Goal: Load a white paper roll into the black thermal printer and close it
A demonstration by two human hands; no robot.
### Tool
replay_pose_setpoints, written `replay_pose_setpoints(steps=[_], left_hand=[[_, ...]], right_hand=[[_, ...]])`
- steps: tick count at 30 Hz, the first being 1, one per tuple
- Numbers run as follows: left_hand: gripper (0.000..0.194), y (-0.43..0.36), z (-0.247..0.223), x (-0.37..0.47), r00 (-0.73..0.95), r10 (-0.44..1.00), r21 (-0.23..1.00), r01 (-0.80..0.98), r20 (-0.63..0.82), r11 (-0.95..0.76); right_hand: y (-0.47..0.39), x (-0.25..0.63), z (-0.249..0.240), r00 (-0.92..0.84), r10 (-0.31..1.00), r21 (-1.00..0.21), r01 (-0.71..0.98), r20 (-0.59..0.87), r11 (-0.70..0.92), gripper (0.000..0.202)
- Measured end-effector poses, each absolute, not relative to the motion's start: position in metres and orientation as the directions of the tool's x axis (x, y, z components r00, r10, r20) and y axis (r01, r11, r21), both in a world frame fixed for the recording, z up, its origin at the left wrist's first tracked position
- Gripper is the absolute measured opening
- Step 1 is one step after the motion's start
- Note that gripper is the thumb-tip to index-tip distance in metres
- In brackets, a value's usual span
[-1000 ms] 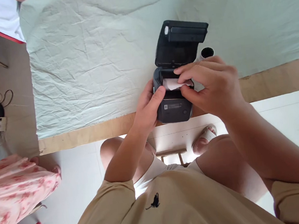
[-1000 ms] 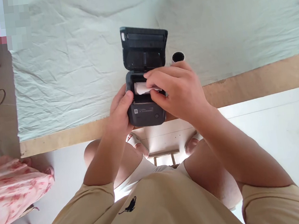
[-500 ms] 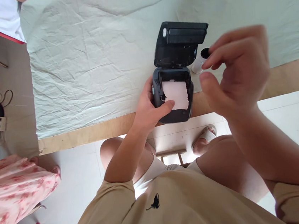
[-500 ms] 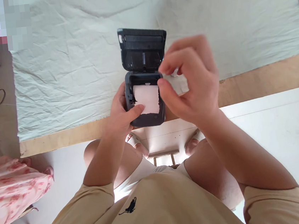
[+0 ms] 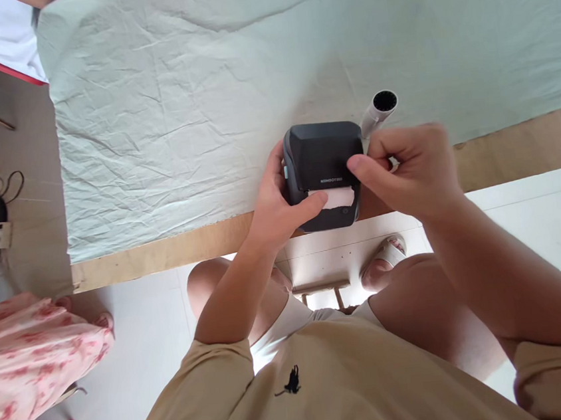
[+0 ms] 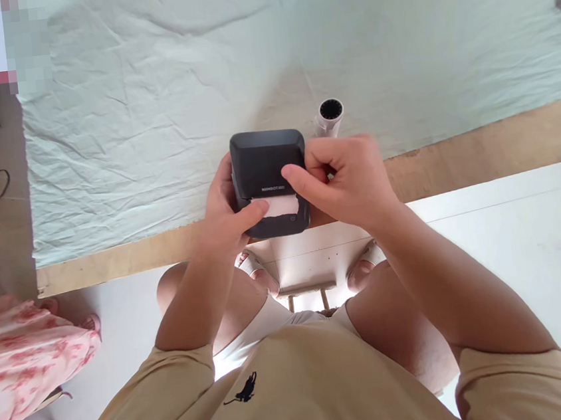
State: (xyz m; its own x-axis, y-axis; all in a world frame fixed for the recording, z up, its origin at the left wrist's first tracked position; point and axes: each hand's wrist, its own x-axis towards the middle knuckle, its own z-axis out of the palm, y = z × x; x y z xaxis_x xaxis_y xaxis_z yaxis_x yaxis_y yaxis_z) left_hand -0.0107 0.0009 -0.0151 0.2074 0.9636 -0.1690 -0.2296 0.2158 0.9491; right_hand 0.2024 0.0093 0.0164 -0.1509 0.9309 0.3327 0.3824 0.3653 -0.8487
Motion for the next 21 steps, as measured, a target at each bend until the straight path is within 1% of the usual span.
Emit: replay_pose_setpoints(steps=[3, 5, 7, 12, 17, 19, 21], left_hand=[[0.08, 0.001, -0.012, -0.008, 0.191, 0.957, 0.925, -0.274, -0.216, 0.264], [0.075, 0.001, -0.009, -0.006, 0.185, 0.949, 0.915, -0.269, -0.256, 0.299], [0.07, 0.0, -0.008, -0.005, 0.178, 0.95, 0.915, -0.272, -0.257, 0.298], [0.062, -0.001, -0.008, -0.005, 0.161, 0.96, 0.925, -0.272, -0.23, 0.267], [0.06, -0.001, -0.009, -0.005, 0.202, 0.958, 0.913, -0.316, -0.203, 0.26], [0.057, 0.0, -0.01, -0.003, 0.173, 0.965, 0.904, -0.349, -0.197, 0.247], [0.053, 0.002, -0.011, -0.001, 0.136, 0.967, 0.892, -0.376, -0.215, 0.252]], right_hand=[[0.013, 0.204, 0.008, -0.209, 0.962, -0.896, 0.371, 0.176, 0.244, 0.068], [0.016, 0.205, 0.004, -0.229, 0.966, -0.913, 0.357, 0.119, 0.197, 0.069], [0.018, 0.206, 0.001, -0.232, 0.968, -0.917, 0.36, 0.092, 0.173, 0.07], [0.023, 0.209, 0.0, -0.244, 0.966, -0.908, 0.382, 0.082, 0.174, 0.07], [0.024, 0.209, -0.007, -0.22, 0.97, -0.899, 0.397, 0.102, 0.184, 0.069], [0.023, 0.209, -0.01, -0.204, 0.971, -0.889, 0.411, 0.123, 0.199, 0.068], [0.022, 0.209, -0.011, -0.225, 0.964, -0.888, 0.401, 0.144, 0.227, 0.066]])
